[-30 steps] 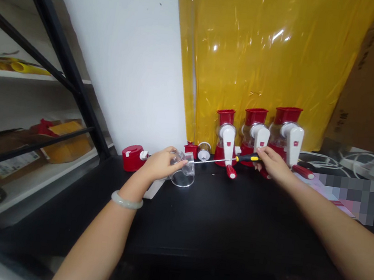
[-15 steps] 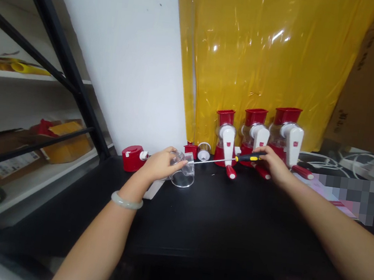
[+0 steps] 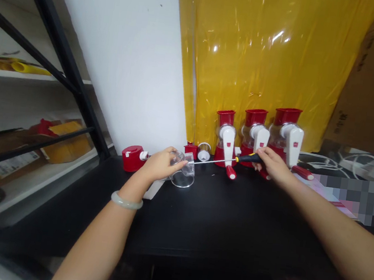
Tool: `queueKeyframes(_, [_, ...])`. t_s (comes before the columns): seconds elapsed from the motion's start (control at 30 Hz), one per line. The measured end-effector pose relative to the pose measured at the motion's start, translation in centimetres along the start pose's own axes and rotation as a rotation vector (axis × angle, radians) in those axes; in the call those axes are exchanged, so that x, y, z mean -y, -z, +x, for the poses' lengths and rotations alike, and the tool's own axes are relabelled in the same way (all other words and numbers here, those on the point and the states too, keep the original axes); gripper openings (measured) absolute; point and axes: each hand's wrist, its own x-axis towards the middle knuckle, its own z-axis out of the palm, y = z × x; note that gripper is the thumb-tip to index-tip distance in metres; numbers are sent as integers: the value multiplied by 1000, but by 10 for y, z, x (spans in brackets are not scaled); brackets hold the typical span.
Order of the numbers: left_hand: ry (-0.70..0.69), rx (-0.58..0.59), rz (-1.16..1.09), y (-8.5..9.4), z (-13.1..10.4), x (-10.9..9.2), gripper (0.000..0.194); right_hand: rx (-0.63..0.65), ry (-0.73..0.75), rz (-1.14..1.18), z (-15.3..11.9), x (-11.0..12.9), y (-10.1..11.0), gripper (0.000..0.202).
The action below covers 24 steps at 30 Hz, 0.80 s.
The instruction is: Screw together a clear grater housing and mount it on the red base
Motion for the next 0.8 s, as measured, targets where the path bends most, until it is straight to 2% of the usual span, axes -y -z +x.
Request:
queueKeyframes(0.13, [11, 4, -4, 0, 0, -1, 60, -4, -13, 35, 3, 0, 0, 32])
queueKeyframes(0.3, [9, 5, 2, 0, -1, -1, 59, -14, 0, 175, 6, 2, -2, 10])
queueKeyframes(0.43, [5, 8, -1, 0, 0, 0, 59, -33, 2, 153, 4, 3, -2, 19])
queueKeyframes(0.6, [13, 8, -2, 0, 0, -1, 58, -4, -23, 73, 2, 3, -1, 18])
queueKeyframes(0.8, [3, 11, 1, 0, 0, -1, 58, -30, 10, 103, 5, -2, -2, 14])
